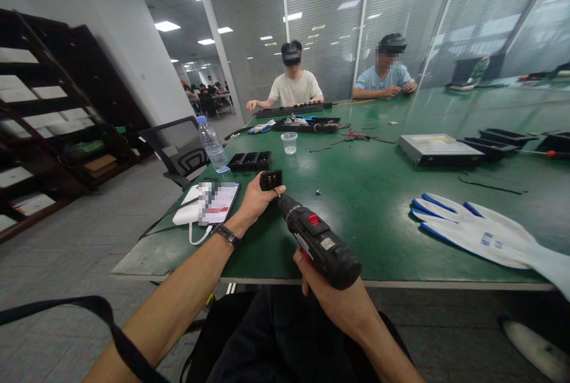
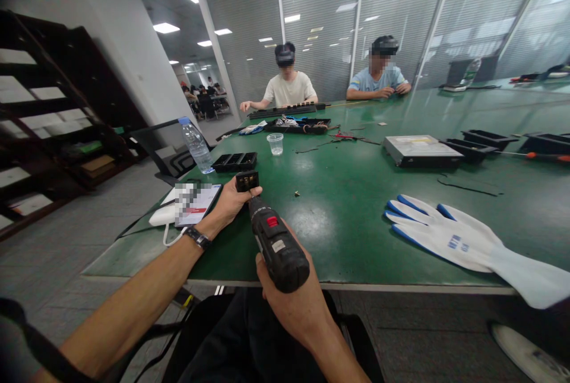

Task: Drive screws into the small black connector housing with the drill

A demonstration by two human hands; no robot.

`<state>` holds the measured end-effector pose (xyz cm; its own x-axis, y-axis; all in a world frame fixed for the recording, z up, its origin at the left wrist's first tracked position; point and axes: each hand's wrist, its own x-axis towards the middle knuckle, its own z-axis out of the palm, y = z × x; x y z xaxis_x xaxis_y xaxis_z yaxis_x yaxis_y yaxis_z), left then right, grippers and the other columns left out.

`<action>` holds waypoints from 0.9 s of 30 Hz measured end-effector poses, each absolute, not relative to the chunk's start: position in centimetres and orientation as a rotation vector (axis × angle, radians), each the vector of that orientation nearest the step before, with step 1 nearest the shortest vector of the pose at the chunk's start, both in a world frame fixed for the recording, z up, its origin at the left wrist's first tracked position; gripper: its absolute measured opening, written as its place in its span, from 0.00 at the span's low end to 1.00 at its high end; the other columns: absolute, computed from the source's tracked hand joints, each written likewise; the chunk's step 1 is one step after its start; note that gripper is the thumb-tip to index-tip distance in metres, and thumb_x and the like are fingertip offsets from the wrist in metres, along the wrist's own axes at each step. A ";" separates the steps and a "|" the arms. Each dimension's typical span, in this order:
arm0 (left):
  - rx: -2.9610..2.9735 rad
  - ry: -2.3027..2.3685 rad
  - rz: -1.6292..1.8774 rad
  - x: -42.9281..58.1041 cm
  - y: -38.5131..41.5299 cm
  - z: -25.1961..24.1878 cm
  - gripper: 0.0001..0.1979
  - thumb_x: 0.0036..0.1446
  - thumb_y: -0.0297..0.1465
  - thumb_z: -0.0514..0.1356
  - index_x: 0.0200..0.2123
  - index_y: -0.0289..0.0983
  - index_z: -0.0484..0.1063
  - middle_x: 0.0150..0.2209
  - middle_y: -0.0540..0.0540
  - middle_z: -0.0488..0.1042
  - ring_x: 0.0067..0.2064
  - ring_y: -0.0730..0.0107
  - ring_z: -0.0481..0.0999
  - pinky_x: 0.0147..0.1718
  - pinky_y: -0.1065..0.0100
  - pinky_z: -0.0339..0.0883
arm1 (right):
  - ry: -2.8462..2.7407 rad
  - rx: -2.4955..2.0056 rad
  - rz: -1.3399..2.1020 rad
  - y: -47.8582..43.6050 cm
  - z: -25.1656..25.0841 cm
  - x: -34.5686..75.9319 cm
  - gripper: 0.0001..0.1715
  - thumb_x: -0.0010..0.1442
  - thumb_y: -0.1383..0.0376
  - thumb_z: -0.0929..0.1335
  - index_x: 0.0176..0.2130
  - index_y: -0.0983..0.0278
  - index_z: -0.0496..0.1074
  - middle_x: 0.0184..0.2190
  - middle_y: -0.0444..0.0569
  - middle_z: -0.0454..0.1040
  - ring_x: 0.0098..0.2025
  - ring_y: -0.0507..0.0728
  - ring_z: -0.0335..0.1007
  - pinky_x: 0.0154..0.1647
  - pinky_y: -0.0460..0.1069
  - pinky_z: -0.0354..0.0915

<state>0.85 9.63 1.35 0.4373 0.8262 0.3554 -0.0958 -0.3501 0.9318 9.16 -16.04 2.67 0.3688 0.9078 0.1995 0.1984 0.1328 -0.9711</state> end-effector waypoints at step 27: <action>1.642 0.643 1.096 0.8 9.3 1.8 0.22 0.42 0.36 0.75 0.38 0.36 0.72 0.35 0.50 0.73 0.37 0.71 0.70 0.38 0.69 0.66 | -1.082 -1.364 0.713 -16.0 2.8 9.1 0.14 0.63 0.54 0.70 0.40 0.62 0.76 0.20 0.42 0.70 0.19 0.53 0.65 0.24 0.49 0.68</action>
